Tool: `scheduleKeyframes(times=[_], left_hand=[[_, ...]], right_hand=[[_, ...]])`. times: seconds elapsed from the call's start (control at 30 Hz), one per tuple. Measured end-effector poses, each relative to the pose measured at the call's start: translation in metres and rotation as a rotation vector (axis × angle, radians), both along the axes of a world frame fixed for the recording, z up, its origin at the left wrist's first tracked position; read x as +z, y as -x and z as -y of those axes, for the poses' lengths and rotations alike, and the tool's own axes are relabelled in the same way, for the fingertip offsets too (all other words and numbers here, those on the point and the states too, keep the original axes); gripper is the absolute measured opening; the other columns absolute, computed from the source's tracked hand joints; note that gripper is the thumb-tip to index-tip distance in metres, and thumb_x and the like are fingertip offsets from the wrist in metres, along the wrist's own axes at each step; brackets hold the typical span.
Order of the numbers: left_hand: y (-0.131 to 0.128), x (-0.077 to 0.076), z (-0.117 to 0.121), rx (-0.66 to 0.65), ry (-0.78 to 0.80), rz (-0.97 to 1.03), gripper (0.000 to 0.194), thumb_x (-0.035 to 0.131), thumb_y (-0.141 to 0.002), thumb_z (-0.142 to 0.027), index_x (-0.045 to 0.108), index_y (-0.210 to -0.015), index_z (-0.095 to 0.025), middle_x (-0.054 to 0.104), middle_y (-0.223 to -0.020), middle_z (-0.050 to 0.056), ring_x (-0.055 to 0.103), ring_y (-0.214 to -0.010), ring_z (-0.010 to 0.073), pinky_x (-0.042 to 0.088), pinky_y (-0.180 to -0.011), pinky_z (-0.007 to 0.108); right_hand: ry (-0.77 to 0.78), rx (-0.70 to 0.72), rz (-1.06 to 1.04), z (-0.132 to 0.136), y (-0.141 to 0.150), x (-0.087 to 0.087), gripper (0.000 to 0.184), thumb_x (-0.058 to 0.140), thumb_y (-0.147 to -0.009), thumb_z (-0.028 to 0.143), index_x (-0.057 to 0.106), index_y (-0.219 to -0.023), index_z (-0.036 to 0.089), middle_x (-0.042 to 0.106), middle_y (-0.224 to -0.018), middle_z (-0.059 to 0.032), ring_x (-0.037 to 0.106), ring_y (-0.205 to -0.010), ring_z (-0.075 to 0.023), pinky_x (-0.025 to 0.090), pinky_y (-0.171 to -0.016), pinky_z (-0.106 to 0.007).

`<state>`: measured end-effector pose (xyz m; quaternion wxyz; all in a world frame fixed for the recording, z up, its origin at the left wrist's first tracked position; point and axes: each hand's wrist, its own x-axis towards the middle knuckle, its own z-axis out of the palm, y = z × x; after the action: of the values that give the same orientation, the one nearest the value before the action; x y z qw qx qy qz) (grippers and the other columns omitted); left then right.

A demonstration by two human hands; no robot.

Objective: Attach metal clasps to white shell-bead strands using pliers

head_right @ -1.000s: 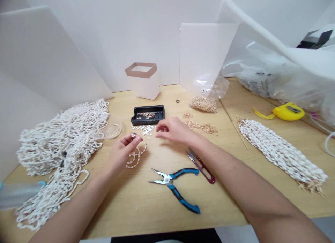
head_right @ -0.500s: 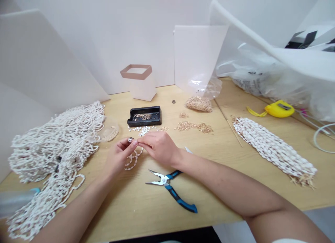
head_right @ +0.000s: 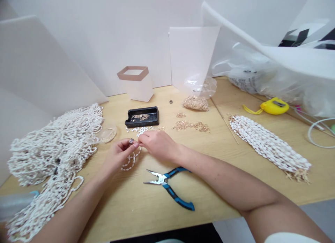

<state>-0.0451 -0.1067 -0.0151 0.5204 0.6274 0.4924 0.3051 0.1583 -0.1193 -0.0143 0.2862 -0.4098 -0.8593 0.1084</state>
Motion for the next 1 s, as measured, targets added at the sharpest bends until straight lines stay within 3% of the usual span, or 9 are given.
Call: scheduleKeyframes(times=[0.2,0.33,0.4,0.47,0.67,0.83,0.9,1.0], left_hand=[[-0.003,0.001,0.005,-0.012,0.075,0.023,0.04,0.075,-0.078,-0.052,0.068,-0.08,-0.013,0.054,-0.063,-0.002,0.041,-0.054,0.0082,0.029,-0.051,0.022],[-0.004,0.004,0.004,0.038,0.052,0.073,0.038,0.076,-0.076,-0.051,0.066,-0.077,-0.014,0.057,-0.065,-0.001,0.046,-0.057,0.0095,0.034,-0.056,0.022],[-0.005,0.005,0.003,0.067,0.039,0.101,0.036,0.078,-0.074,-0.049,0.067,-0.077,-0.014,0.06,-0.068,0.0,0.048,-0.06,0.01,0.036,-0.059,0.023],[-0.005,0.007,0.003,0.099,0.03,0.124,0.035,0.079,-0.073,-0.048,0.068,-0.076,-0.015,0.061,-0.07,0.0,0.049,-0.062,0.0102,0.037,-0.06,0.023],[-0.006,0.01,0.005,0.15,0.041,0.149,0.032,0.079,-0.073,-0.047,0.069,-0.077,-0.016,0.06,-0.069,-0.002,0.047,-0.059,0.0094,0.035,-0.058,0.022],[-0.005,0.005,0.004,0.142,0.014,0.144,0.034,0.08,-0.073,-0.048,0.069,-0.078,-0.017,0.061,-0.068,-0.002,0.048,-0.059,0.0105,0.035,-0.058,0.023],[-0.005,0.003,0.003,0.134,0.018,0.145,0.034,0.08,-0.073,-0.048,0.068,-0.078,-0.016,0.061,-0.067,-0.002,0.049,-0.06,0.0109,0.036,-0.059,0.023],[-0.004,0.002,0.003,0.128,0.009,0.143,0.032,0.079,-0.075,-0.046,0.069,-0.078,-0.017,0.063,-0.069,-0.001,0.052,-0.062,0.0118,0.038,-0.061,0.024]], right_hand=[[0.189,0.017,0.115,-0.012,-0.011,0.014,0.008,0.057,-0.097,0.023,0.064,-0.093,0.021,0.073,-0.098,-0.0012,0.063,-0.086,-0.0142,0.04,-0.073,-0.024],[0.233,-0.235,0.187,-0.032,-0.042,0.018,0.014,0.054,-0.094,0.019,0.068,-0.093,0.019,0.074,-0.095,-0.0078,0.063,-0.081,-0.0191,0.038,-0.07,-0.028],[0.289,-0.368,0.245,-0.042,-0.061,0.016,0.014,0.057,-0.087,0.016,0.07,-0.084,0.016,0.073,-0.085,-0.0121,0.062,-0.074,-0.0213,0.035,-0.065,-0.03],[0.353,-0.422,0.295,-0.049,-0.076,0.012,0.013,0.06,-0.081,0.013,0.073,-0.079,0.014,0.072,-0.078,-0.0123,0.061,-0.068,-0.0209,0.035,-0.062,-0.029],[0.356,-0.354,0.306,-0.053,-0.079,0.001,0.026,0.056,-0.083,0.013,0.078,-0.095,0.018,0.075,-0.094,-0.0099,0.065,-0.082,-0.0197,0.041,-0.071,-0.026],[0.317,-0.29,0.265,-0.056,-0.078,-0.002,0.022,0.058,-0.083,0.011,0.079,-0.086,0.019,0.073,-0.095,-0.01,0.064,-0.082,-0.0191,0.043,-0.075,-0.027],[0.3,-0.277,0.235,-0.055,-0.077,0.007,0.02,0.059,-0.083,0.011,0.078,-0.084,0.017,0.073,-0.091,-0.0105,0.064,-0.079,-0.019,0.044,-0.074,-0.028],[0.262,-0.209,0.15,-0.037,-0.064,0.037,0.018,0.059,-0.088,0.013,0.076,-0.09,0.018,0.074,-0.091,-0.0072,0.065,-0.08,-0.0167,0.046,-0.075,-0.026]])
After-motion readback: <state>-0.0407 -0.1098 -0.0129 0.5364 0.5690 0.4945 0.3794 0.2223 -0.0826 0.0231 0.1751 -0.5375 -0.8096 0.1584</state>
